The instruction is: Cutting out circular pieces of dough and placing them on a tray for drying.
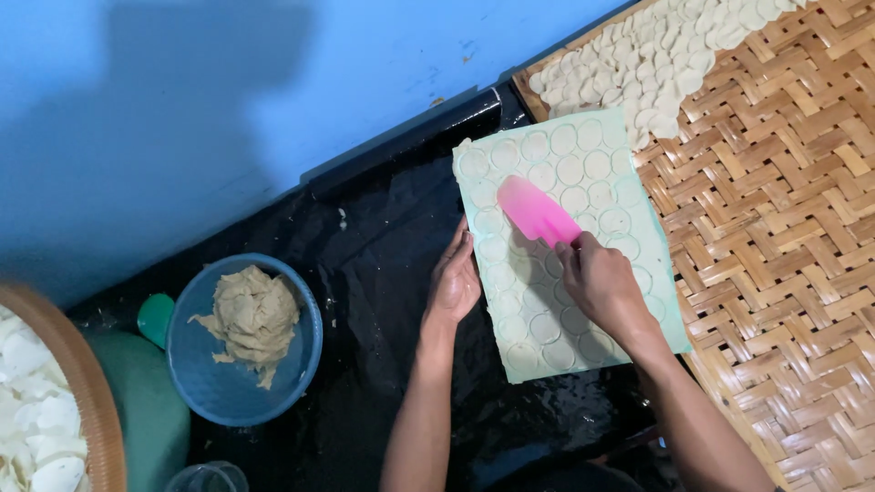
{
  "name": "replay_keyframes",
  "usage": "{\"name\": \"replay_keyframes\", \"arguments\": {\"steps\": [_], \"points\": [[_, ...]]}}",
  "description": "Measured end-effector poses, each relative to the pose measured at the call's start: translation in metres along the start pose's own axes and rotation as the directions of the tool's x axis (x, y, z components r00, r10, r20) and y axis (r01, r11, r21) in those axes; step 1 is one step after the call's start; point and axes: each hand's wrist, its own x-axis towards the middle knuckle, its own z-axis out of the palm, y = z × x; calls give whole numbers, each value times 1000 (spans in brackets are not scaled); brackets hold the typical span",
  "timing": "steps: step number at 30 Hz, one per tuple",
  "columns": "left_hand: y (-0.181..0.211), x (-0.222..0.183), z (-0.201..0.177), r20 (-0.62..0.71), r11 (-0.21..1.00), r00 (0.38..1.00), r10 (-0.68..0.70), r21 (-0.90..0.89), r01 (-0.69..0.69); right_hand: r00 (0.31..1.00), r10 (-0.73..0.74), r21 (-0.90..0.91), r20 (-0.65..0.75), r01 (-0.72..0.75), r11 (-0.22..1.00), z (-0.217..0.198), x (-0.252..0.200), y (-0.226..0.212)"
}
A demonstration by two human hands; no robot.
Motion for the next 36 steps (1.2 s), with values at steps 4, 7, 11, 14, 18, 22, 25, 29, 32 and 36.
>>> {"name": "replay_keyframes", "arguments": {"steps": [4, 7, 11, 14, 18, 22, 25, 29, 32, 36], "points": [[5, -2, 10, 10, 1000, 1000, -17, 10, 17, 1000, 15, 16, 12, -15, 1000, 4, 3, 5], [6, -3, 12, 9, 1000, 1000, -17, 17, 17, 999, 2, 7, 40, -2, 1000, 5, 6, 7], [1, -1, 3, 8, 1000, 1000, 5, 11, -5, 999, -10, 9, 52, 10, 1000, 13, 14, 12], [-2, -1, 3, -7, 1000, 1000, -3, 2, 3, 997, -1, 0, 78, 1, 1000, 14, 16, 13], [0, -2, 4, -30, 1000, 1000, 1, 14, -1, 994, -49, 46, 99, 44, 998, 27, 21, 28], [1, -2, 5, 2, 1000, 1000, 8, -9, -8, 989, -133, 155, 66, 122, 980, 31, 21, 34], [4, -3, 7, 12, 1000, 1000, -18, -18, 18, 989, -127, 274, 73, 103, 956, 32, 21, 37], [3, -2, 5, -15, 1000, 999, -31, -2, 31, 986, -103, 415, 132, 39, 909, 29, 20, 42], [3, -1, 7, -6, 999, 999, -32, -5, 32, 980, -88, 468, 180, -7, 884, 17, 16, 38], [0, 1, 1, 6, 1000, 1000, -15, -3, 15, 971, -66, 528, 230, -68, 847, 1, 9, 41]]}}
